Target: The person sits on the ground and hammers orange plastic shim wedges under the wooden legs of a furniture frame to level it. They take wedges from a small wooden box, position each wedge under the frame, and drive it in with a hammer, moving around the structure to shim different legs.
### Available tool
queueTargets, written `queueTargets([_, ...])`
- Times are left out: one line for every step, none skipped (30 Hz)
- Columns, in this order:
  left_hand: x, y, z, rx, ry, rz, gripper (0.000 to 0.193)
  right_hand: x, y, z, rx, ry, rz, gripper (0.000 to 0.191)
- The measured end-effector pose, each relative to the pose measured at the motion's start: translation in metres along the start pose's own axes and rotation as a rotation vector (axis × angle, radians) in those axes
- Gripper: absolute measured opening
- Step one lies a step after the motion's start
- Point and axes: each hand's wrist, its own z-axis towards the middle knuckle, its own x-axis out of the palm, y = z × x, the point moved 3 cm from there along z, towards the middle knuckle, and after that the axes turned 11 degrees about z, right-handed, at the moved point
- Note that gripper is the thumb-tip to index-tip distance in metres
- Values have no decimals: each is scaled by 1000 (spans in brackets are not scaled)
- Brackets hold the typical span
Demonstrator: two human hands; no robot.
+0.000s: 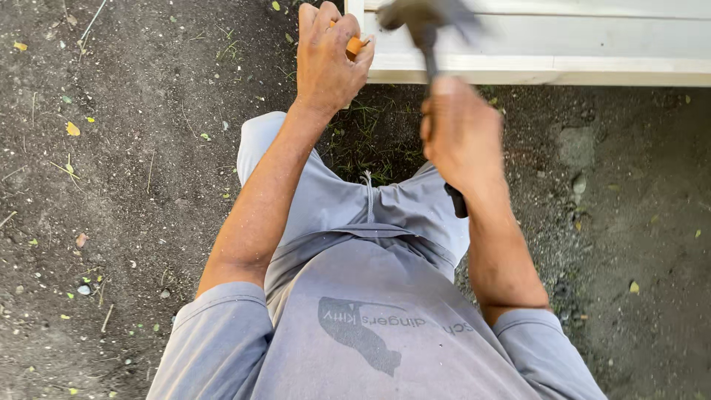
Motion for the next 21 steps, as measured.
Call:
queueTargets([-1, -2, 0, -4, 14, 14, 25, 8, -6, 5, 70, 37, -4, 49])
queueTargets([-3, -3, 1, 0, 26, 27, 22, 13, -10, 7, 134, 70, -6, 49])
queueTargets([-6, -5, 5, 3, 23, 42, 20, 13, -14, 8, 164, 27, 30, 47])
queueTargets([-10, -6, 7, 15, 45, 10, 23, 13, -17, 7, 200, -11, 78, 46])
queueTargets([-16, -6, 9, 30, 89, -16, 27, 12, -20, 3, 252, -51, 141, 44])
queueTargets([-23, -7, 10, 46, 137, -53, 31, 11, -21, -2, 257, -68, 218, 43])
queueTargets([-28, -7, 12, 93, 196, -84, 33, 9, -22, -7, 251, -94, 282, 43])
queueTargets([-36, -4, 16, 144, 253, -120, 37, 8, -23, -12, 241, -127, 341, 42])
queueTargets([-42, 0, 20, 197, 315, -156, 44, 7, -25, -17, 244, -164, 379, 38])
queueTargets([-45, 4, 25, 191, 380, -190, 41, 8, -27, -22, 247, -202, 420, 34])
queueTargets([-47, 9, 30, 187, 446, -219, 39, 10, -30, -27, 247, -239, 463, 31])
queueTargets([-45, 10, 34, 185, 509, -244, 37, 12, -33, -31, 241, -291, 456, 27])
queueTargets([-43, 7, 37, 265, 476, -273, 39, 14, -36, -35, 234, -341, 444, 24])
queueTargets([-39, 1, 38, 341, 441, -305, 41, 16, -40, -40, 230, -390, 431, 22])
queueTargets([-34, -6, 37, 414, 400, -337, 43, 19, -45, -44, 237, -431, 594, 17])
queueTargets([-21, -18, 33, 461, 505, -347, 41, 21, -52, -48, 233, -465, 758, 12])
queueTargets([-8, -31, 28, 508, 607, -352, 39, 25, -58, -52, 224, -494, 921, 8])
queueTargets([2, -43, 20, 549, 715, -356, 37, 26, -66, -56, 230, -547, 905, 6])
queueTargets([9, -52, 12, 607, 738, -328, 33, 28, -75, -60, 245, -598, 888, 4])
queueTargets([21, -61, 10, 664, 745, -295, 29, 29, -85, -65, 248, -639, 866, 4])
queueTargets([33, -68, 10, 720, 735, -252, 26, 30, -98, -69, 297, -682, 876, 3])
